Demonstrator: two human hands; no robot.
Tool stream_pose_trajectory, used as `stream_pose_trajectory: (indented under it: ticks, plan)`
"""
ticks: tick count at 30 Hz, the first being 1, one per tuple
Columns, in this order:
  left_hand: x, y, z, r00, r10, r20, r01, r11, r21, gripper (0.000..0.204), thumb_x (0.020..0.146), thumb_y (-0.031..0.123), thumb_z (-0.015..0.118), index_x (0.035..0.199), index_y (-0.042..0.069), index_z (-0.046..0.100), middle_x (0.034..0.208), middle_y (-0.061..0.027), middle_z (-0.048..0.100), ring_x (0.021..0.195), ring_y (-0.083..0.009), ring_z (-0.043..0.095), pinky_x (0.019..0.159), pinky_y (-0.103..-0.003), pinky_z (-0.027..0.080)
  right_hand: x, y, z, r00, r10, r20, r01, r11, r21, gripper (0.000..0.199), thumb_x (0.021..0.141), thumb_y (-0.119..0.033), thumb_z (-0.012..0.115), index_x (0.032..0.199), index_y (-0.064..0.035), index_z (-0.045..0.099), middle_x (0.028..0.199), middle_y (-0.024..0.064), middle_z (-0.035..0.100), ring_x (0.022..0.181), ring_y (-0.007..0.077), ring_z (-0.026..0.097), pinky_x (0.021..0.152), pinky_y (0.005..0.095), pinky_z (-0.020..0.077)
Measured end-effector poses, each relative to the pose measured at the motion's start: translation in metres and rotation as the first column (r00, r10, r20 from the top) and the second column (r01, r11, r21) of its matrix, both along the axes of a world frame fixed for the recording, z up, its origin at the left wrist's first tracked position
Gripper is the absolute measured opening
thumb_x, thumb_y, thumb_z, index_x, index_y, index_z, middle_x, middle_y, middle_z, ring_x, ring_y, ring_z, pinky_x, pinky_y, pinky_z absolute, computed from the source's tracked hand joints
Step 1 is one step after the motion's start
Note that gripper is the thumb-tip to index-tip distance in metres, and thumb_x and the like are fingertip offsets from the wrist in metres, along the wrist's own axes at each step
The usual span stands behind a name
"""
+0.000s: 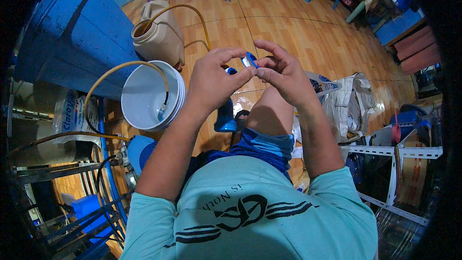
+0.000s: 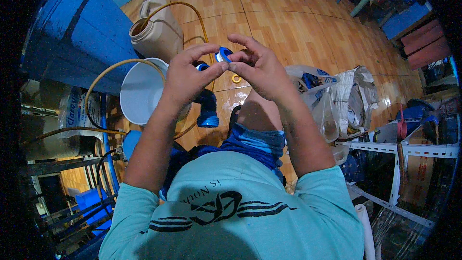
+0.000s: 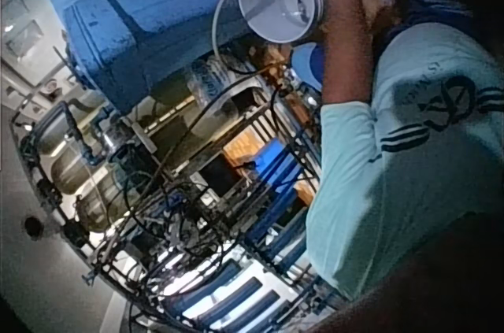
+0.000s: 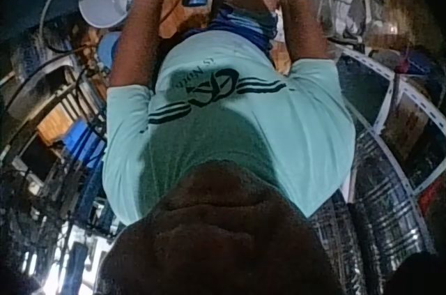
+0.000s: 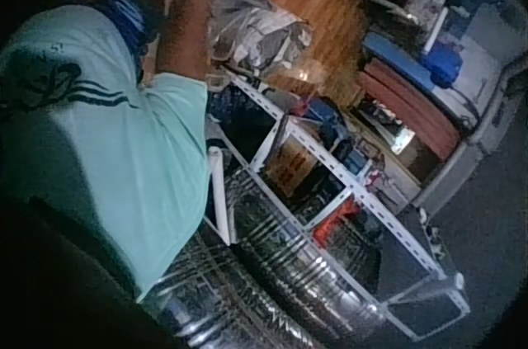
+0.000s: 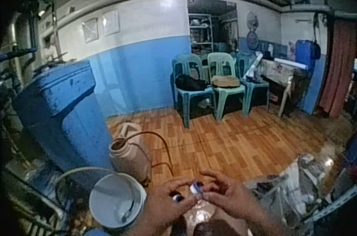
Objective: The person sits on the floor and wraps white thread seal tape around the threads of blue plastic plumbing fittings. The person handles multiple fittings, including an elbow and a straight connector, and also picks up a yellow ring from the floor.
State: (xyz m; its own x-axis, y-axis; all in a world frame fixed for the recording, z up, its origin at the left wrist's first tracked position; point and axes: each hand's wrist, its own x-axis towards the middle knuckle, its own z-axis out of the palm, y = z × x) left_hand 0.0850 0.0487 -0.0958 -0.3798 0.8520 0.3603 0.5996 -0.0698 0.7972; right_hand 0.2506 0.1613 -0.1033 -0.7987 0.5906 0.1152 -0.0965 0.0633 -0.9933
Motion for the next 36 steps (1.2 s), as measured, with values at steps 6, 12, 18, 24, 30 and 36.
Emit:
stream_pose_trajectory:
  ticks: [6, 12, 18, 24, 30, 36]
  plan:
    - [-0.015, 0.007, 0.025, 0.966, -0.039, 0.257, 0.148, 0.895, -0.420, 0.026, 0.081, 0.024, 0.075, 0.094, 0.002, 0.075, 0.077, -0.0070, 0.069, 0.067, -0.0123, 0.063, 0.061, -0.027, 0.049, 0.004, -0.005, -0.001, 1.000, -0.001, -0.021, 0.004, 0.986, 0.168, 0.057, 0.092, -0.003, 0.063, 0.144, -0.0084, 0.041, 0.100, 0.0052, 0.063, 0.093, 0.0101, 0.060, 0.081, 0.0242, 0.0492]
    - [-0.018, 0.010, 0.010, 0.884, -0.058, 0.463, 0.238, 0.909, -0.341, 0.026, 0.085, 0.025, 0.071, 0.093, 0.001, 0.075, 0.069, -0.0012, 0.064, 0.061, -0.0063, 0.055, 0.055, -0.025, 0.043, 0.009, 0.002, -0.003, 0.995, 0.045, -0.089, -0.045, 0.999, 0.003, 0.056, 0.093, -0.006, 0.062, 0.144, -0.0090, 0.041, 0.097, 0.0040, 0.061, 0.093, 0.0081, 0.057, 0.083, 0.0228, 0.0474]
    - [-0.015, 0.009, 0.018, 0.885, -0.070, 0.461, 0.243, 0.914, -0.326, 0.024, 0.084, 0.024, 0.073, 0.092, 0.002, 0.075, 0.073, -0.0002, 0.066, 0.065, -0.0070, 0.057, 0.058, -0.025, 0.044, 0.004, 0.005, -0.007, 0.999, -0.005, -0.051, 0.015, 0.979, 0.201, 0.052, 0.095, -0.005, 0.060, 0.144, -0.0104, 0.043, 0.101, 0.0079, 0.065, 0.093, 0.0122, 0.061, 0.080, 0.0266, 0.0494]
    - [-0.016, 0.012, -0.006, 0.843, -0.027, 0.538, 0.183, 0.954, -0.239, 0.022, 0.082, 0.021, 0.075, 0.093, 0.002, 0.075, 0.074, -0.0008, 0.066, 0.066, -0.0072, 0.057, 0.059, -0.024, 0.045, -0.001, -0.006, -0.013, 0.995, -0.090, -0.051, 0.103, 0.902, 0.419, 0.053, 0.093, -0.003, 0.060, 0.143, -0.0109, 0.044, 0.097, 0.0139, 0.068, 0.085, 0.0169, 0.065, 0.077, 0.0302, 0.0525]
    - [-0.004, 0.013, -0.010, 0.871, -0.013, 0.491, 0.159, 0.954, -0.256, 0.019, 0.087, 0.020, 0.069, 0.089, 0.001, 0.071, 0.072, 0.0005, 0.063, 0.066, -0.0063, 0.056, 0.059, -0.025, 0.045, 0.002, -0.010, -0.018, 0.991, -0.131, -0.030, 0.134, 0.935, 0.328, 0.053, 0.094, -0.003, 0.060, 0.143, -0.0111, 0.043, 0.100, 0.0120, 0.066, 0.090, 0.0155, 0.064, 0.081, 0.0286, 0.0515]
    - [-0.008, 0.013, -0.011, 0.856, -0.053, 0.514, 0.192, 0.956, -0.221, 0.019, 0.089, 0.021, 0.066, 0.087, 0.002, 0.068, 0.072, 0.0009, 0.061, 0.065, -0.0062, 0.054, 0.058, -0.025, 0.044, 0.006, -0.001, -0.016, 0.999, -0.026, -0.031, 0.030, 0.991, 0.130, 0.055, 0.095, -0.005, 0.059, 0.146, -0.0111, 0.040, 0.103, 0.0084, 0.063, 0.095, 0.0131, 0.059, 0.083, 0.0267, 0.0489]
